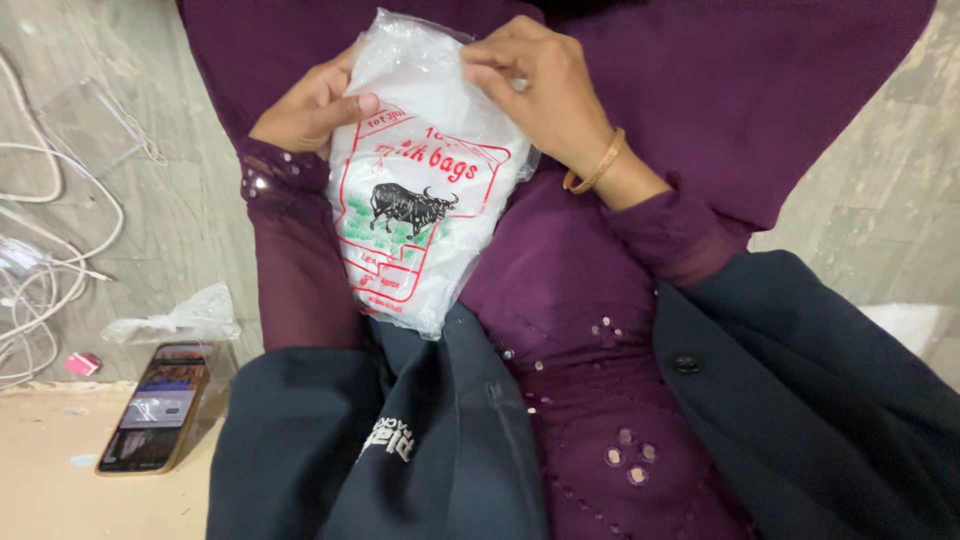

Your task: The person sits on the floor in front of an open cardboard box of clear plastic containers and pulls small plastic bags from a printed bag pack. They open a bag, insert a plastic container, and place the bagged container back into the box, repeating this for container after container.

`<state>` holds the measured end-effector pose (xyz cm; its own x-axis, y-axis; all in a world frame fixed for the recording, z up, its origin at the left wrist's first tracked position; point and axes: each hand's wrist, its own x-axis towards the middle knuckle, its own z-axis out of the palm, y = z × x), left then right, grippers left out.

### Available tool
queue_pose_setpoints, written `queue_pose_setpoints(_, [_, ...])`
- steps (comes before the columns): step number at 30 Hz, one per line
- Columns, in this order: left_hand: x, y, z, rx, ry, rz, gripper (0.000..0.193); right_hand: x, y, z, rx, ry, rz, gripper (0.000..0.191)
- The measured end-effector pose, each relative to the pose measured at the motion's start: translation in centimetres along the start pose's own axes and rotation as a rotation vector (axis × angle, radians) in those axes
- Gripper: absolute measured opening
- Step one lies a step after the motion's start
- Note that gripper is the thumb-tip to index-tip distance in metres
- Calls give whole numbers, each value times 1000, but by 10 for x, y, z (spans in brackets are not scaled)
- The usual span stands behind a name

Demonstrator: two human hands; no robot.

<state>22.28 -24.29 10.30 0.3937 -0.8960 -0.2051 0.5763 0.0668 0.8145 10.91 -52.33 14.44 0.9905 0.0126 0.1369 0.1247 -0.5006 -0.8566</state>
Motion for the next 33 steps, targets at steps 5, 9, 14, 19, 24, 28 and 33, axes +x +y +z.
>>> queue_pose_setpoints(5, [-3,2,6,-49,20,1,76,0,-1,-5,-5,-67,14,32])
queue_pose_setpoints(9, [-3,1,5,-23,26,-8,76,-2,-4,12,-162,-36,-75,32])
queue_pose_setpoints(14, [1,0,3,12,10,13,77,-5,-12,21,-234,0,-81,17])
queue_pose_setpoints(19, [-3,2,5,51,17,14,77,0,-23,17,-106,-49,82,28])
queue_pose_setpoints(24, [-15,12,8,244,42,20,75,5,-20,13,-6,-36,-116,16])
queue_pose_setpoints(28, [-29,26,13,263,28,15,71,16,-10,5,305,-117,91,8])
queue_pose_setpoints(33, [-43,38,15,387,87,-25,69,35,-5,-8,622,-131,210,11])
